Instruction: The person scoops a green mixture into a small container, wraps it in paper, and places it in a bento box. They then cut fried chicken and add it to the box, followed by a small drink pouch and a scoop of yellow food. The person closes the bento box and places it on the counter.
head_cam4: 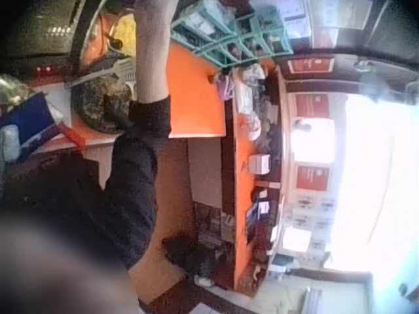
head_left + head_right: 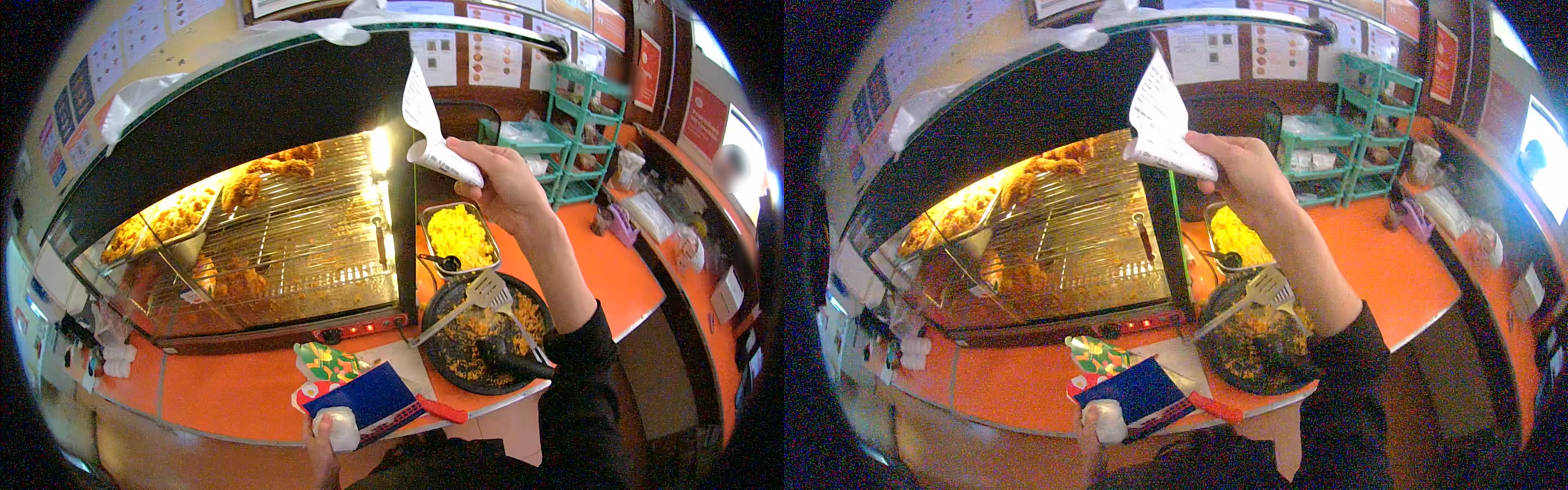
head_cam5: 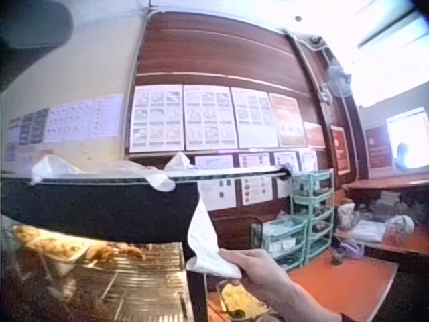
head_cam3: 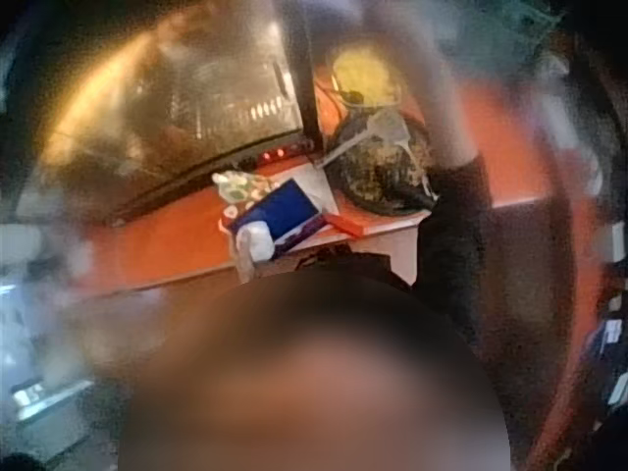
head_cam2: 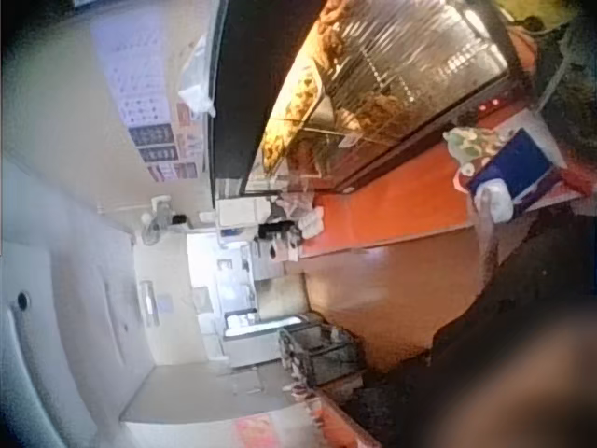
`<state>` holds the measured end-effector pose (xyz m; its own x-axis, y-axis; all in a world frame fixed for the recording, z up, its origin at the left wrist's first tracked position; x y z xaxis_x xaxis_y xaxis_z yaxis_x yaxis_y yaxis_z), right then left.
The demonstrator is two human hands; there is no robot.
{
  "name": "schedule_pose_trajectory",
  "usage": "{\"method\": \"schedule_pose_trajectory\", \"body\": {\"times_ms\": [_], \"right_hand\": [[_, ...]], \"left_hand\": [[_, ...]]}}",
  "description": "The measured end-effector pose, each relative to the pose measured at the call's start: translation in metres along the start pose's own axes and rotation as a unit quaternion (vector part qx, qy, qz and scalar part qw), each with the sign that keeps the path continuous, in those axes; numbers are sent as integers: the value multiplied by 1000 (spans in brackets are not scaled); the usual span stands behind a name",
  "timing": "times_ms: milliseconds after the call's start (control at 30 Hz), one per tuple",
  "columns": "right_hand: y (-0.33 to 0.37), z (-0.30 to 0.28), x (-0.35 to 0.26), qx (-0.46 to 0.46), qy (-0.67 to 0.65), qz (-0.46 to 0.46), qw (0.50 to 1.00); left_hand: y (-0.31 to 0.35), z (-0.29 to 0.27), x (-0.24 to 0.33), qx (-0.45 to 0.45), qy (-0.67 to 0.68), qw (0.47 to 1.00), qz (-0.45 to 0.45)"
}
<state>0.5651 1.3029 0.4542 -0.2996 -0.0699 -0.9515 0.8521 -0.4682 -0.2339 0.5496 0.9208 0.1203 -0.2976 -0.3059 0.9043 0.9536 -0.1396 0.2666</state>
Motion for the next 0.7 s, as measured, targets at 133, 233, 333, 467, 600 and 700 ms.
{"method": "schedule_pose_trajectory", "body": {"times_ms": [133, 233, 333, 467, 600, 700], "right_hand": [[11, -16, 4, 41, -5, 11, 999], [24, -39, 8, 95, 52, -28, 994], [51, -68, -2, 165, 217, -180, 945], [111, -120, 9, 276, 276, -210, 896], [173, -182, 1, 298, 297, -230, 878], [218, -234, -17, 305, 328, -228, 865]], "left_hand": [[-4, 5, -5, -26, -5, 1000, -4], [-7, 9, -16, -40, -6, 999, -11], [-5, 20, -27, -56, 3, 998, -20], [10, 51, -41, -94, 102, 990, -41], [39, 112, -51, -201, 104, 973, -44], [72, 159, -80, -155, 188, 962, -125]]}}
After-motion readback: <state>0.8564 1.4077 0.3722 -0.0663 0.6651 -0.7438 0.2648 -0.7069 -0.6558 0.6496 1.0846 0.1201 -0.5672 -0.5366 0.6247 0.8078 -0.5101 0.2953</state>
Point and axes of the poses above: each hand's wrist, its own y-axis away from the middle knuckle, its own z-axis out of the palm, x = y × z, the point moved 7 cm from there along -y, towards the middle knuckle, and after that the axes turned 9 degrees about y, right-handed, at the moved point
